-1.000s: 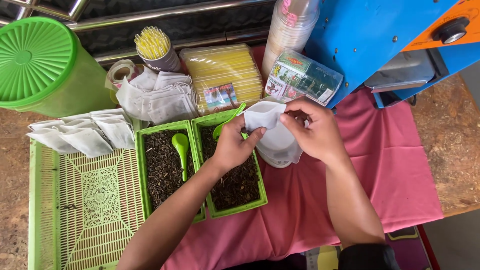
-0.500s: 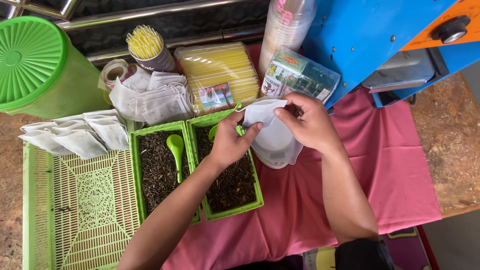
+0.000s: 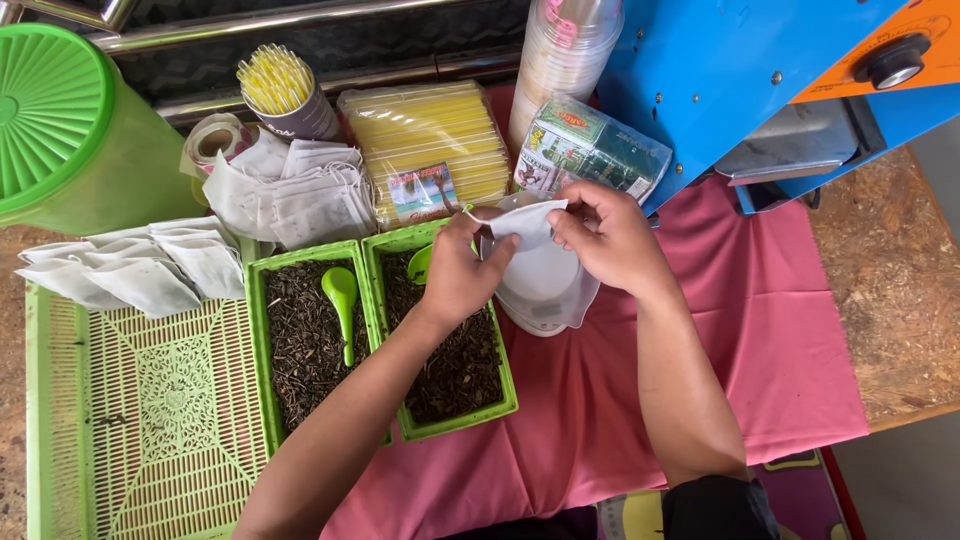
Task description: Filling small tea bags with loose tea leaves using a spoon.
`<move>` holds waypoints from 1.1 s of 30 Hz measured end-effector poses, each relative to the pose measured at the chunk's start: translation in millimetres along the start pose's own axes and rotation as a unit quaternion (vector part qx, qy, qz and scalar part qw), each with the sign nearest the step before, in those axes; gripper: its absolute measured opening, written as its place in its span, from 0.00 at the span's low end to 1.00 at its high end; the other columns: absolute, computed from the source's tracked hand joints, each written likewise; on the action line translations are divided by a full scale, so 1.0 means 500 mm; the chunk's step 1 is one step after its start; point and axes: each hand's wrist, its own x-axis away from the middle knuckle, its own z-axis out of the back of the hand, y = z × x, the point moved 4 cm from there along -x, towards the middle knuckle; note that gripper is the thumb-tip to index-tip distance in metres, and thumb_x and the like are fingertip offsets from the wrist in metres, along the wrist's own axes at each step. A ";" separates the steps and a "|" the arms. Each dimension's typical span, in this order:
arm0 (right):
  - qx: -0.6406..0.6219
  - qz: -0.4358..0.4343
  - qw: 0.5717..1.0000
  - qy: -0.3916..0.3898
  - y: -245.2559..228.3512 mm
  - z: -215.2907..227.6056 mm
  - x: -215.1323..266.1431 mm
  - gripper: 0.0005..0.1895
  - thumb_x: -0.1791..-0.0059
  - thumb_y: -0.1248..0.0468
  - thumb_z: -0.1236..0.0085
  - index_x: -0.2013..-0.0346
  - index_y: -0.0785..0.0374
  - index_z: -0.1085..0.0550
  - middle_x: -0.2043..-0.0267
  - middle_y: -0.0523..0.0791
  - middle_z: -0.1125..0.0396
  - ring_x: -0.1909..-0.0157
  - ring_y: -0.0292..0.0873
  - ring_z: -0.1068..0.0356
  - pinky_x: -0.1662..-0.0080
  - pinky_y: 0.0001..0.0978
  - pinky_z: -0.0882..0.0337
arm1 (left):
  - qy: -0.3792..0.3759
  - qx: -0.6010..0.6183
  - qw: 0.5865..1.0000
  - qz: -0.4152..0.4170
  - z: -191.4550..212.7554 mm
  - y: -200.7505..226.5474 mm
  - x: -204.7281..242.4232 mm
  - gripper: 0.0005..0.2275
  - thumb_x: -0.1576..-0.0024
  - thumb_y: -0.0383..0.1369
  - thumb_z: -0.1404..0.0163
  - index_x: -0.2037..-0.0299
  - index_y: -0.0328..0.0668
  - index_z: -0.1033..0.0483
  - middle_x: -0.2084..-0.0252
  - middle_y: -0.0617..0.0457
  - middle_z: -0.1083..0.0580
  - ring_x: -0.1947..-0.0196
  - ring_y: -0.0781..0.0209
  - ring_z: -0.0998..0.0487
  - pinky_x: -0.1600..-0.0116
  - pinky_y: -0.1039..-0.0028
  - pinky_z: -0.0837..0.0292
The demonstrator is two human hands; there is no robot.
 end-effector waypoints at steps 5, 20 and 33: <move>0.158 0.057 0.985 0.028 0.000 0.002 -0.008 0.04 0.50 0.71 0.39 0.68 0.66 0.26 0.76 0.48 0.30 0.72 0.45 0.26 0.71 0.33 0.27 | 0.020 -0.035 0.999 0.011 -0.003 -0.003 0.005 0.05 0.48 0.28 0.39 0.63 0.39 0.19 0.73 0.49 0.25 0.71 0.53 0.21 0.60 0.69 0.28; 0.158 0.177 0.969 0.076 -0.061 -0.057 0.003 0.16 0.51 0.73 0.39 0.49 0.65 0.23 0.68 0.49 0.30 0.71 0.48 0.26 0.72 0.34 0.24 | 0.050 -0.063 0.993 -0.089 0.036 0.091 0.022 0.23 0.48 0.24 0.43 0.42 0.40 0.34 0.39 0.40 0.34 0.38 0.34 0.32 0.38 0.48 0.40; 0.123 0.242 0.961 0.050 -0.088 -0.255 0.063 0.04 0.52 0.72 0.39 0.63 0.66 0.24 0.65 0.49 0.31 0.63 0.54 0.26 0.62 0.41 0.24 | -0.012 -0.130 0.988 -0.085 0.141 -0.005 0.089 0.04 0.50 0.23 0.44 0.70 0.41 0.26 0.73 0.45 0.27 0.71 0.38 0.23 0.66 0.57 0.28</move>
